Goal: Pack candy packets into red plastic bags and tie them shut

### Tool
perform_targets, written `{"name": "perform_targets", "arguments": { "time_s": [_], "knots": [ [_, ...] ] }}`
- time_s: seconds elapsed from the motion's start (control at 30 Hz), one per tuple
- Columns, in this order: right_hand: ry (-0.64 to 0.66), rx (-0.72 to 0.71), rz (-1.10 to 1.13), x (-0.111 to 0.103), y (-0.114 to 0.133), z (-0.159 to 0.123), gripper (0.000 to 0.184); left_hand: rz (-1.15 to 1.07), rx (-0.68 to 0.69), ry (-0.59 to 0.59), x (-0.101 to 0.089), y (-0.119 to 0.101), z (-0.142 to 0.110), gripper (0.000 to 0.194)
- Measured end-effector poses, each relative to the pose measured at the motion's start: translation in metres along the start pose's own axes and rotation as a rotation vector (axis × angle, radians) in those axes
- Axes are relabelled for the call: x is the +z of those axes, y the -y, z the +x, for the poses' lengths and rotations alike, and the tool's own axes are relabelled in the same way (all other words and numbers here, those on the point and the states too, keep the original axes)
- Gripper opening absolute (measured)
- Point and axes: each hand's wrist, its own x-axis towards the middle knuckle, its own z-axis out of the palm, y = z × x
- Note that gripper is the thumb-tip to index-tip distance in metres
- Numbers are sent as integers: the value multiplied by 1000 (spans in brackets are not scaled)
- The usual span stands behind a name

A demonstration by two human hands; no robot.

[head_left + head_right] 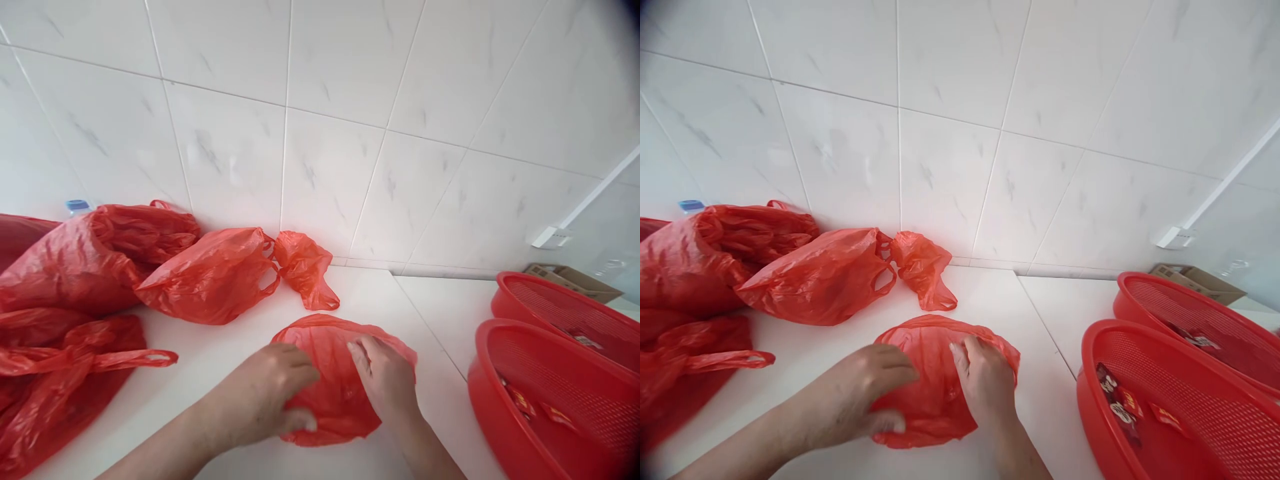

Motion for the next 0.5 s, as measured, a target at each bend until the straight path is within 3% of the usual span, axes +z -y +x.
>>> {"name": "perform_targets", "arguments": {
  "time_s": [0.1, 0.2, 0.27, 0.37, 0.43, 0.5],
  "knots": [
    [-69, -260, 55, 8, 13, -5, 34, -7, -65, 162, 9, -7, -5, 32],
    [45, -426, 49, 17, 18, -7, 24, 21, -19, 164, 24, -5, -9, 10],
    [152, -389, -8, 20, 14, -6, 31, 49, 14, 150, 32, -2, -12, 11],
    [296, -173, -77, 21, -3, 0, 52, 91, 33, 130, 39, 3, -16, 16],
    [343, -57, -85, 17, -14, 3, 55, 122, 52, 74, 40, 5, -17, 17],
    [349, -28, -72, 10, -21, 6, 49, 152, 68, -12, 39, 7, -17, 20]
  ]
}}
